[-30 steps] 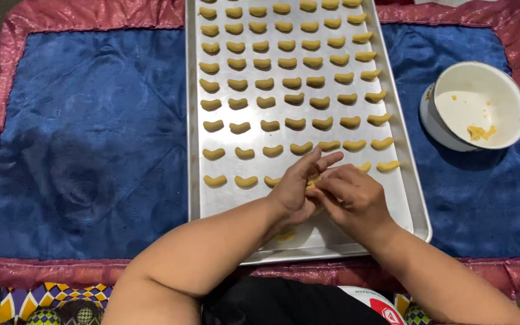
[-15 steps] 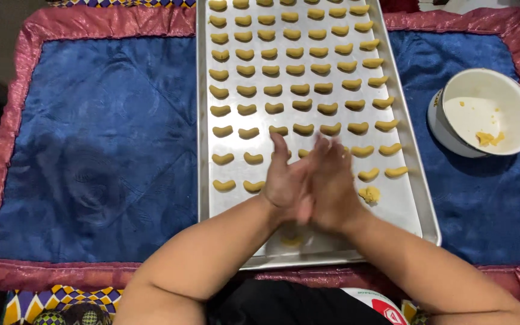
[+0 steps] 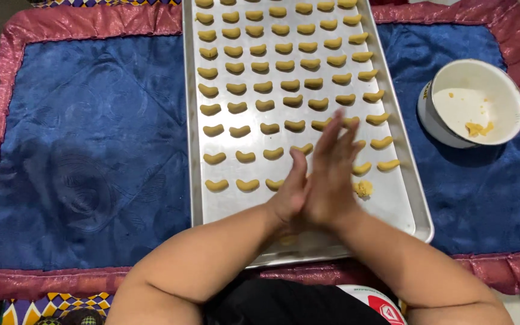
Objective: Shaping dough into crescent cookies, arranging them on a tray, and placing the tray in an industrial oven.
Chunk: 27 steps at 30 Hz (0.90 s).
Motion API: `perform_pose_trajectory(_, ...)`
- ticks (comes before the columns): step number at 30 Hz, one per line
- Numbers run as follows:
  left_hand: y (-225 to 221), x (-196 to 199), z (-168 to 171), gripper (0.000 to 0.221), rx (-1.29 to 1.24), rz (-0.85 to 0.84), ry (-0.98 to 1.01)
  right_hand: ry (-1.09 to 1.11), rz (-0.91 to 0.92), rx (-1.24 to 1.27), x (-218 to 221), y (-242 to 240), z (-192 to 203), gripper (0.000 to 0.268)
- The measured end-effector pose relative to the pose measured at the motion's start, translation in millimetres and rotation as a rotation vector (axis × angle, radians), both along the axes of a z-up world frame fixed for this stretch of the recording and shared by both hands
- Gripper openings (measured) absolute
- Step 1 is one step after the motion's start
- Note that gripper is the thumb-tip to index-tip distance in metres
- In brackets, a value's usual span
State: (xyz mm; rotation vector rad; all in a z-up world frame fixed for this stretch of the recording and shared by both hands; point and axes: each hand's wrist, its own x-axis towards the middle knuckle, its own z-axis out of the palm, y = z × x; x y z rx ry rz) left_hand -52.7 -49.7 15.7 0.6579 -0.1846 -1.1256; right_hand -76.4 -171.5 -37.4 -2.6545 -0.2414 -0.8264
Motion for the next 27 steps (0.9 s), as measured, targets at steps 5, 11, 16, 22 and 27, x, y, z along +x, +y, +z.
perform_pose_trajectory(5, 3, 2, 6, 0.106, -0.032, 0.098, 0.063, 0.09, 0.114, -0.102, -30, 12, -16, 0.151)
perform_pose_trajectory(11, -52, -12, -42, 0.121, -0.509, 0.461, -0.221, 0.274, -0.001, 0.155, -27, -2, 21, 0.129)
perform_pose_trajectory(16, -9, -12, -56, 0.091, -0.694, 0.053, 0.368, 0.011, 0.232, -0.134, -36, 5, -13, 0.131)
perform_pose_trajectory(22, -14, -9, -11, 0.112, 0.02, 0.002, 0.209, 0.199, -0.032, 0.038, -29, -15, 11, 0.115)
perform_pose_trajectory(27, -15, 0, -39, 0.117, -0.078, -0.022, 0.276, 0.437, -0.117, -0.063, -42, -27, 14, 0.089)
